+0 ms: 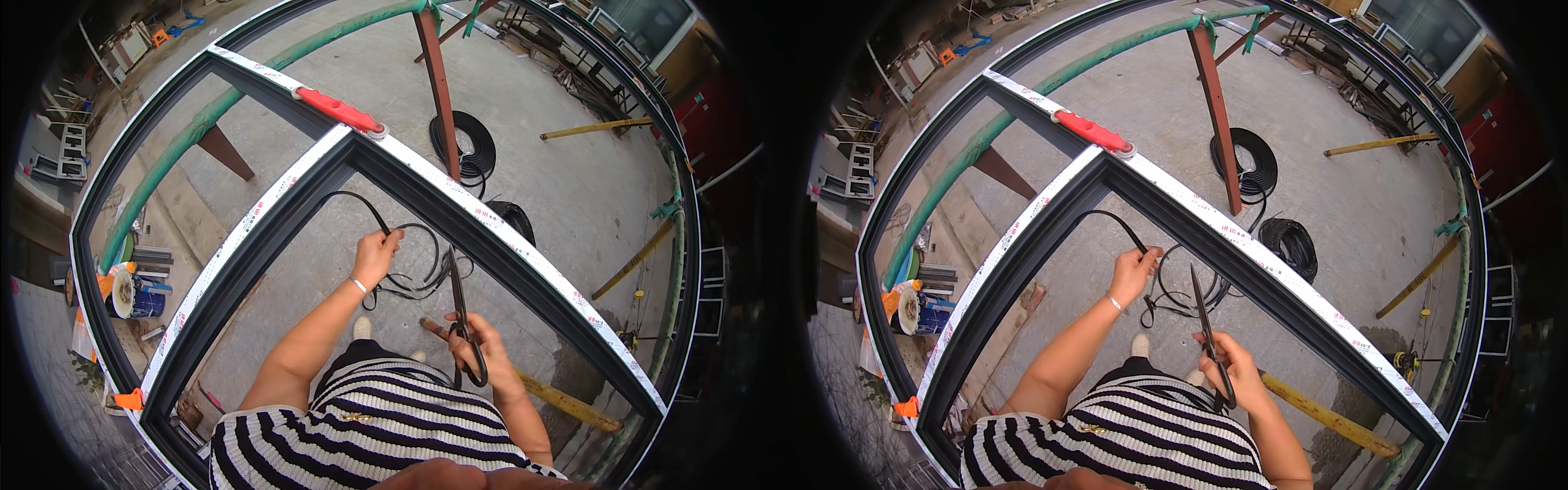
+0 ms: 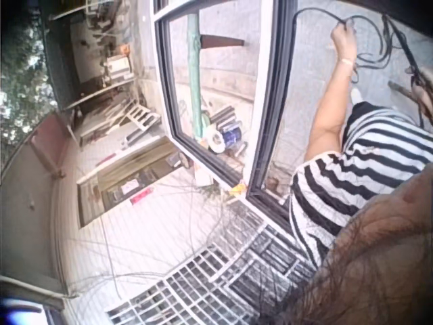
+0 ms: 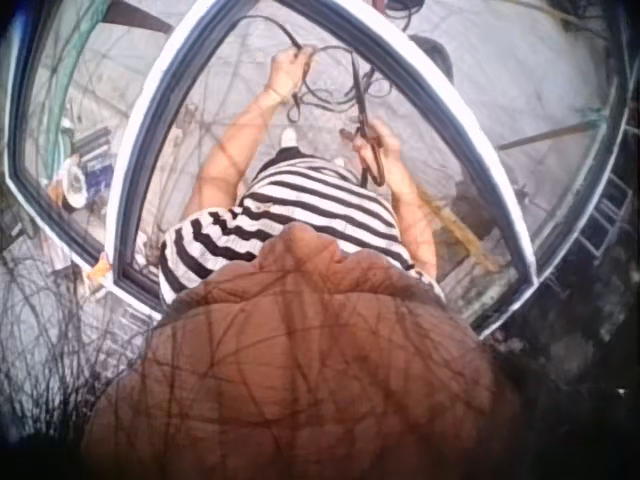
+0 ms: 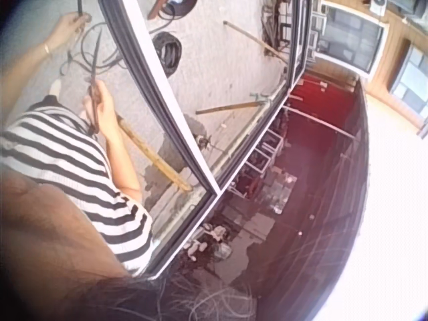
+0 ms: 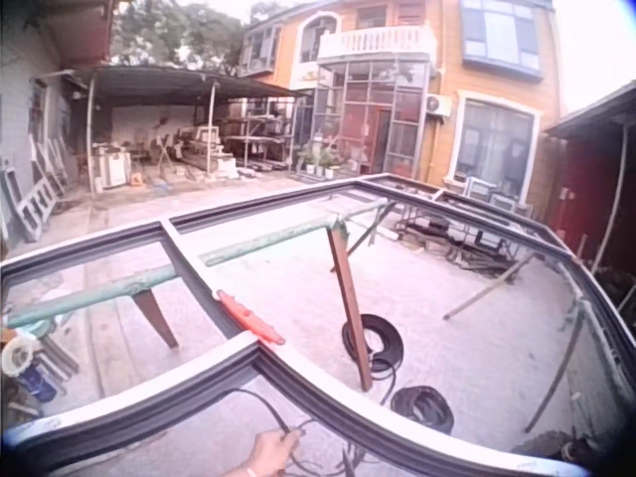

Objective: The person installs rubber seals into a window frame by cutting strips with scissors, pressing them into the frame grooves by hand, rolling over them with a roller tool, and trimming the excess seal with scissors.

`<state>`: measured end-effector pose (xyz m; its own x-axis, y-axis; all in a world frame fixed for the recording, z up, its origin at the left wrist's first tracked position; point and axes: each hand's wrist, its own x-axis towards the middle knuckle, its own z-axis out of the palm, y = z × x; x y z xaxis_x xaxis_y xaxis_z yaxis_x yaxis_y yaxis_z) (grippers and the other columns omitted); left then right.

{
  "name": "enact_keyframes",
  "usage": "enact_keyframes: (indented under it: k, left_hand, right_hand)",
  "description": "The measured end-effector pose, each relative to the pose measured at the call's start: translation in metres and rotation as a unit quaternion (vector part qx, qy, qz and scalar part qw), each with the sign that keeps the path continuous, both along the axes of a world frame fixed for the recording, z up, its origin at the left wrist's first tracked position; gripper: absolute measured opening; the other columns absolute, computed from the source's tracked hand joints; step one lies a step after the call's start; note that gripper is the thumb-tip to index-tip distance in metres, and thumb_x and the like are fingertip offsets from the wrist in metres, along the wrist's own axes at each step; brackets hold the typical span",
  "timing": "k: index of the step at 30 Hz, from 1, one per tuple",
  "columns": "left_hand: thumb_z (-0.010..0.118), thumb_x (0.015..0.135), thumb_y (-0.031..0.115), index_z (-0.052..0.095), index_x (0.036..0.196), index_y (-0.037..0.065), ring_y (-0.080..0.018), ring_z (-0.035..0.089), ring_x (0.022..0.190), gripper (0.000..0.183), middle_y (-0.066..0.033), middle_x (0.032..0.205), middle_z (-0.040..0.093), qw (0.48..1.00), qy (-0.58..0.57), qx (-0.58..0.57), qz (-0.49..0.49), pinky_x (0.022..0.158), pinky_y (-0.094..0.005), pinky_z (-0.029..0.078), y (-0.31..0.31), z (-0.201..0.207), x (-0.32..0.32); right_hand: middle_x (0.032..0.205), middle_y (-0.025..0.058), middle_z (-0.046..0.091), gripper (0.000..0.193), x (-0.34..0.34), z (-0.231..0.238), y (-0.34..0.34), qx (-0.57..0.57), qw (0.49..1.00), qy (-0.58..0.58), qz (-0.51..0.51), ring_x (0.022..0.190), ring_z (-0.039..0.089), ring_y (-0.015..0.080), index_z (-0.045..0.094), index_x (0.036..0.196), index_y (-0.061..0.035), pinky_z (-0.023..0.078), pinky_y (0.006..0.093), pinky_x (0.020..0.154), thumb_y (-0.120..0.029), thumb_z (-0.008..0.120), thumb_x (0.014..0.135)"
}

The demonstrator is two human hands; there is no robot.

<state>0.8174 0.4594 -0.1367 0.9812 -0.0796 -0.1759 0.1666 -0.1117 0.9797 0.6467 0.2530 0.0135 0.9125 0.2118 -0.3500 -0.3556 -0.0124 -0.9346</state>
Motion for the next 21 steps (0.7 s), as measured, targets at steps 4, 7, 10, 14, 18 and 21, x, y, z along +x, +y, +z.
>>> enact_keyframes:
  k: [4,7,10,14,18,21]
  left_hand:
    - [0.054,0.099,0.023,0.069,0.098,-0.002,-0.0093,0.059,0.069,0.029,-0.0066,0.088,0.065,0.974,-0.22,0.046,-0.025,0.061,-0.022,0.049,-0.015,0.079,-0.02]
    - [0.052,0.1,0.024,0.064,0.106,-0.003,-0.0111,0.06,0.076,0.03,-0.0072,0.096,0.061,0.98,-0.111,-0.162,-0.035,0.069,-0.0237,0.052,-0.02,0.14,-0.017]
    - [0.053,0.1,0.02,0.061,0.105,0.0,-0.0129,0.061,0.086,0.023,-0.0076,0.102,0.061,0.861,-0.055,-0.502,0.056,0.081,-0.0262,0.053,-0.042,0.169,0.007]
    - [0.058,0.096,0.012,0.058,0.104,0.002,-0.0178,0.062,0.098,0.012,-0.0096,0.104,0.063,0.761,0.012,-0.638,0.117,0.094,-0.0304,0.052,-0.063,0.185,0.02]
    - [0.056,0.096,0.01,0.057,0.101,0.002,-0.0186,0.063,0.096,0.009,-0.0108,0.105,0.063,0.707,0.085,-0.687,0.143,0.091,-0.0305,0.055,-0.071,0.188,0.028]
    - [0.054,0.098,0.012,0.055,0.103,0.005,-0.0151,0.061,0.098,0.009,-0.0085,0.105,0.062,0.702,0.084,-0.691,0.15,0.09,-0.0287,0.052,-0.066,0.186,0.037]
  right_hand:
    - [0.075,0.0003,0.053,0.034,-0.027,-0.043,-0.032,-0.146,0.988,-0.043,-0.032,0.067,0.048,0.0054,0.057,0.119,-0.0006,0.041,0.0216,0.062,-0.005,0.064,0.086]
    - [0.076,0.0041,0.058,0.034,-0.033,-0.035,-0.033,-0.205,0.978,-0.034,-0.021,0.07,0.052,0.0089,0.06,0.115,-0.0007,0.044,0.025,0.065,-0.006,0.067,0.083]
    - [0.086,0.0112,0.065,0.036,-0.039,-0.056,-0.036,-0.247,0.969,-0.024,0.008,0.076,0.06,0.0163,0.06,0.115,0.0,0.048,0.0285,0.072,-0.008,0.068,0.081]
    - [0.089,0.0171,0.065,0.04,0.008,-0.037,0.002,-0.308,0.947,-0.087,0.038,0.078,0.064,0.0253,0.06,0.117,-0.0005,0.051,0.0341,0.074,-0.013,0.07,0.081]
    - [0.092,0.0185,0.064,0.04,0.054,-0.03,0.039,-0.284,0.939,-0.179,0.075,0.076,0.064,0.029,0.06,0.117,-0.0014,0.051,0.0364,0.072,-0.013,0.071,0.08]
    - [0.094,0.0195,0.064,0.041,0.083,-0.033,0.059,-0.298,0.918,-0.236,0.117,0.077,0.064,0.0307,0.059,0.117,-0.0015,0.051,0.0381,0.07,-0.012,0.071,0.079]
